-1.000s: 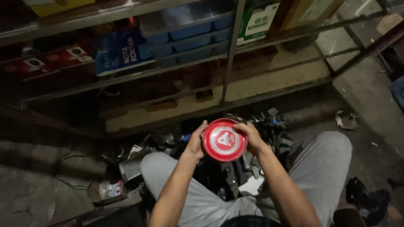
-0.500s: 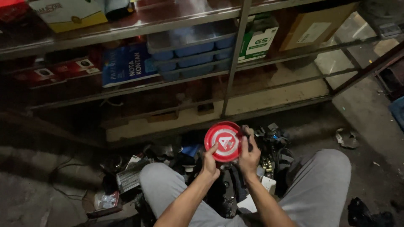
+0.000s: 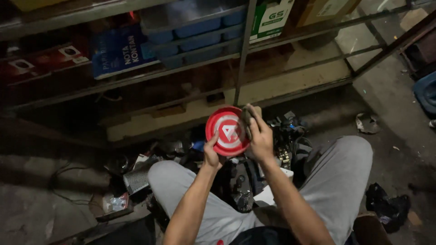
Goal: The person applies polishing putty to a motorcycle engine part using a cloth.
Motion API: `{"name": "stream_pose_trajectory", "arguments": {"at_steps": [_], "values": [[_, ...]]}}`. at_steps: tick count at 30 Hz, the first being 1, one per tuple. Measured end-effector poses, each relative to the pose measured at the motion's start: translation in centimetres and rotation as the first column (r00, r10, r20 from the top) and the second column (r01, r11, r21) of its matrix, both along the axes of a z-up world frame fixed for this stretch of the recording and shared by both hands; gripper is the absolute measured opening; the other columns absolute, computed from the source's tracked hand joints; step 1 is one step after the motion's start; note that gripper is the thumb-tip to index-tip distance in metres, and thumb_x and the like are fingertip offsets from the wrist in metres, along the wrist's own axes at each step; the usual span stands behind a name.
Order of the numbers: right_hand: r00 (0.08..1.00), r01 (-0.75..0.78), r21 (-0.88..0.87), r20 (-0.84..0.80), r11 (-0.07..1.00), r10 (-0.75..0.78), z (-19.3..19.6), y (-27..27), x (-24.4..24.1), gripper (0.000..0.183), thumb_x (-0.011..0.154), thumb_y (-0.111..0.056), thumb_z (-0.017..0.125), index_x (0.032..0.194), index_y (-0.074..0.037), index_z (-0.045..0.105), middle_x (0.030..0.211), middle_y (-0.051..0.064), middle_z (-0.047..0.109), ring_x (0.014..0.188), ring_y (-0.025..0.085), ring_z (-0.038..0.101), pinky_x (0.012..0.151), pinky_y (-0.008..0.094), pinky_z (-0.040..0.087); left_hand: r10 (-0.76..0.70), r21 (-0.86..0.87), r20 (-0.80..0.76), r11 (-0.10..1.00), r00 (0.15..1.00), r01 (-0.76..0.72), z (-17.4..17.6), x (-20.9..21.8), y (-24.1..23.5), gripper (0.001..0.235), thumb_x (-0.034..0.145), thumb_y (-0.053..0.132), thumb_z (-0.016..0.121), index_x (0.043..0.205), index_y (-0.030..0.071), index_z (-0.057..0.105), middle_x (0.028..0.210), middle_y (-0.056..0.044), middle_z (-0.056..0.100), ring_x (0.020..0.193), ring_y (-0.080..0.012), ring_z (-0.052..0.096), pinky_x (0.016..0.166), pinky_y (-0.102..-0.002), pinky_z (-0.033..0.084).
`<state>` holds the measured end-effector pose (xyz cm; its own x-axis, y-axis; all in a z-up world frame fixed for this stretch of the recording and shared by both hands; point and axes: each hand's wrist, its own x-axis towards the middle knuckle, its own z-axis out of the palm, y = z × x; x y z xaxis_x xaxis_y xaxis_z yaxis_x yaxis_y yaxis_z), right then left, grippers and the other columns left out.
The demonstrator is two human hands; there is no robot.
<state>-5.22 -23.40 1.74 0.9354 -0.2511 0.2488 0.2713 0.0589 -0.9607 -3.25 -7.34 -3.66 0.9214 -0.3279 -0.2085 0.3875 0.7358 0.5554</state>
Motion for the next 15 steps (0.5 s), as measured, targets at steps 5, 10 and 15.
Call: {"name": "stream_pose_trajectory", "arguments": {"at_steps": [5,10,15], "values": [[0.965,-0.239,-0.018,-0.117,0.971,0.235,0.1,-2.8,3.0,0.049,0.11,-0.023,0.046,0.153,0.0,0.048,0.158,0.013,0.051,0.147,0.023,0.044,0.121,0.032,0.032,0.116,0.084,0.193,0.987,0.974,-0.134,-1.1,-0.3,0.0,0.051,0.1,0.023,0.055,0.143,-0.003,0.052,0.136,-0.019,0.064,0.124,-0.0304,0.065,0.108,-0.045,0.052],[0.964,-0.222,-0.148,-0.184,0.964,0.194,0.5,-1.6,0.9,0.051,0.109,-0.025,0.046,0.155,-0.004,0.044,0.163,0.01,0.044,0.151,0.02,0.037,0.121,0.031,0.028,0.22,0.062,0.192,0.97,0.957,-0.235,-2.0,-0.2,0.1,0.048,0.099,0.02,0.055,0.141,-0.004,0.054,0.134,-0.019,0.065,0.12,-0.0309,0.066,0.106,-0.045,0.052],[0.984,-0.06,0.038,-0.166,0.997,0.066,-2.0,-0.5,-2.2,0.051,0.108,-0.022,0.049,0.156,-0.005,0.043,0.159,0.01,0.047,0.146,0.02,0.043,0.12,0.031,0.031,0.239,0.151,0.242,0.948,0.94,-0.28,-1.6,-0.1,0.6,0.049,0.101,0.023,0.055,0.143,-0.002,0.053,0.135,-0.017,0.064,0.121,-0.028,0.064,0.106,-0.041,0.051]]}}
